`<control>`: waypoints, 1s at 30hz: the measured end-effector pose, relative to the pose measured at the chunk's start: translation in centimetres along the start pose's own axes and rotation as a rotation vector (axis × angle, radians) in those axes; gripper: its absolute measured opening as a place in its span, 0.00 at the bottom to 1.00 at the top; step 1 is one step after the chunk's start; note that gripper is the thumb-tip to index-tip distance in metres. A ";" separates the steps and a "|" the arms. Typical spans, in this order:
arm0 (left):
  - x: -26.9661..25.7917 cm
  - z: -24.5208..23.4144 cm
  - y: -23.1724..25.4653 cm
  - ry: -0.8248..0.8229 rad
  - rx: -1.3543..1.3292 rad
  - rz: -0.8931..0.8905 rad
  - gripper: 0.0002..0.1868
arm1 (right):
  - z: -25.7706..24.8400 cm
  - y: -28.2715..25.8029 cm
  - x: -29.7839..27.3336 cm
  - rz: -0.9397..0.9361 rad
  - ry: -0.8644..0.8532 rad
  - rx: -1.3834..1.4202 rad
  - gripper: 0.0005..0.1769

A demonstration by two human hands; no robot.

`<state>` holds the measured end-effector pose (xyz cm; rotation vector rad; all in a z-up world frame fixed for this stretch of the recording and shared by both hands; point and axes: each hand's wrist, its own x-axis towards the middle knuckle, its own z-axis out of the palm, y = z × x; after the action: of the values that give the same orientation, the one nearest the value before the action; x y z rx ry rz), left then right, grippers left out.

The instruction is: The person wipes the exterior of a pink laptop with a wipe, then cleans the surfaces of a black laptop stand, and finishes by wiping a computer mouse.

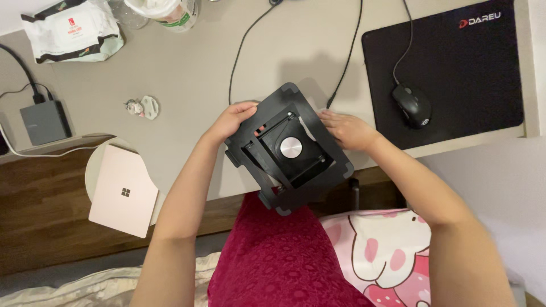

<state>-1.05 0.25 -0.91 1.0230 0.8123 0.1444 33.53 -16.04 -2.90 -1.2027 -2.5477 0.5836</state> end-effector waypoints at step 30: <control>-0.2 0.3 0.5 0.047 0.013 -0.005 0.17 | 1.0 -1.8 -3.7 0.034 0.091 0.149 0.24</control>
<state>-0.89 0.19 -0.32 1.0327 0.8589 0.1597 34.21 -20.24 -3.17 -1.1943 -2.3679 0.6962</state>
